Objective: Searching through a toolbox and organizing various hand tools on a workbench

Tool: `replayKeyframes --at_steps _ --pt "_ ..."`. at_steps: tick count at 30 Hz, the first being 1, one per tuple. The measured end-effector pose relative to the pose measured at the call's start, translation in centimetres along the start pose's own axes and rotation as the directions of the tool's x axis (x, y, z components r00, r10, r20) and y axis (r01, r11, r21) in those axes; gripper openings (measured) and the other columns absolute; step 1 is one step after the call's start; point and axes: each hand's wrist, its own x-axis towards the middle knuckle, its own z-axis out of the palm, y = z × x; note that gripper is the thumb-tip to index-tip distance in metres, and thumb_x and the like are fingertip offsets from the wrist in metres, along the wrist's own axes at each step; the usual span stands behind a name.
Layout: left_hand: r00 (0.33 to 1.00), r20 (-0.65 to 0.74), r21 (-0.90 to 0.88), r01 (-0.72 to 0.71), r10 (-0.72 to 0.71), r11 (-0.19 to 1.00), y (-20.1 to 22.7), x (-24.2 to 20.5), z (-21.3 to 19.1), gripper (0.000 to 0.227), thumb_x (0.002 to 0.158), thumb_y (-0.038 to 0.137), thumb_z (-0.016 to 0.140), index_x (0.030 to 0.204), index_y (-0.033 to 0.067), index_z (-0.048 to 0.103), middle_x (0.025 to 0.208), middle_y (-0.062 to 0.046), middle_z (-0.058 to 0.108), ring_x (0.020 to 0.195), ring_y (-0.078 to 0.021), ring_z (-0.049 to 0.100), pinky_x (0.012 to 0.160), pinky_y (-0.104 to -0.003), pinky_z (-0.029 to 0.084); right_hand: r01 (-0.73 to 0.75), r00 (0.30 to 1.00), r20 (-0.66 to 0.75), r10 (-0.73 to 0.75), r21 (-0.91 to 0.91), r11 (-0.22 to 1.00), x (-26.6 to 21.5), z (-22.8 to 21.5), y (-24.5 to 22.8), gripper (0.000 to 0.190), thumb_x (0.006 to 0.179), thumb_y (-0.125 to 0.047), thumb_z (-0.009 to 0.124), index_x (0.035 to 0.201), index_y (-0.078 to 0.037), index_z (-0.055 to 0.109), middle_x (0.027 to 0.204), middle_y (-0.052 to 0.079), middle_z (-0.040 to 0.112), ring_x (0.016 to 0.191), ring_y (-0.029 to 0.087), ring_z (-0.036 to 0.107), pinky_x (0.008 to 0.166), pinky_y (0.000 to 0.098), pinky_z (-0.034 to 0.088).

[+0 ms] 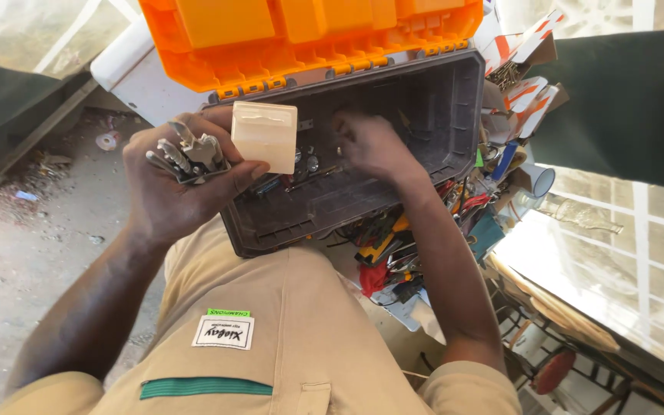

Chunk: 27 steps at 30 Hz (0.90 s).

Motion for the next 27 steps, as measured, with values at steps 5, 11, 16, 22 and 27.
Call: replayKeyframes --at_steps 5,11,16,22,27 --pt "0.998 0.056 -0.041 -0.017 0.02 0.999 0.2 0.2 -0.2 0.025 0.089 -0.003 0.083 0.089 -0.001 0.058 0.096 -0.019 0.067 0.114 -0.036 0.074 0.088 -0.038 0.059 -0.143 0.972 -0.137 0.193 0.315 0.938 -3.3 -2.5 3.9 0.044 0.091 -0.003 0.066 0.135 -0.007 0.063 0.104 0.007 0.076 0.094 0.017 0.071 0.087 0.0302 0.057" --pt "0.997 0.079 -0.007 0.004 -0.003 1.0 0.3 0.4 0.9 0.023 0.089 -0.001 0.082 0.091 -0.0014 0.059 0.117 -0.031 0.07 0.107 -0.0318 0.072 0.086 -0.035 0.056 -0.271 0.899 -0.269 0.347 0.282 0.92 -2.7 -1.3 6.9 0.014 0.085 -0.02 0.047 0.088 -0.015 0.059 0.081 0.006 0.062 0.077 0.024 0.053 0.071 0.0434 0.039" --pt "0.995 0.094 0.034 0.015 -0.018 0.999 1.0 0.0 1.7 0.025 0.088 0.0 0.084 0.09 0.0021 0.06 0.122 -0.028 0.071 0.094 -0.0244 0.072 0.075 -0.03 0.055 -0.061 0.998 -0.06 0.037 -0.467 0.882 0.2 0.9 7.1 0.046 0.084 -0.033 0.076 0.128 -0.023 0.072 0.11 0.018 0.076 0.099 0.045 0.07 0.075 0.0561 0.056" --pt "0.999 0.035 0.069 0.008 -0.01 0.998 1.1 -1.4 1.4 0.023 0.087 0.003 0.084 0.091 0.0013 0.061 0.123 -0.03 0.071 0.098 -0.0265 0.072 0.079 -0.031 0.054 -0.018 0.997 0.05 0.061 -0.608 0.793 1.3 1.8 6.6 0.022 0.083 -0.014 0.064 0.101 -0.011 0.076 0.085 0.017 0.076 0.08 0.041 0.073 0.065 0.0486 0.058" --pt "0.999 -0.037 0.104 -0.014 0.018 0.994 1.4 -2.5 1.2 0.024 0.087 0.002 0.085 0.087 -0.0009 0.061 0.109 -0.026 0.071 0.106 -0.0303 0.073 0.082 -0.033 0.054 -0.034 0.987 -0.159 -0.008 -0.254 0.967 -2.5 -1.2 3.7 0.021 0.085 -0.028 0.06 0.085 -0.009 0.069 0.079 0.012 0.072 0.071 0.033 0.065 0.059 0.0436 0.047"
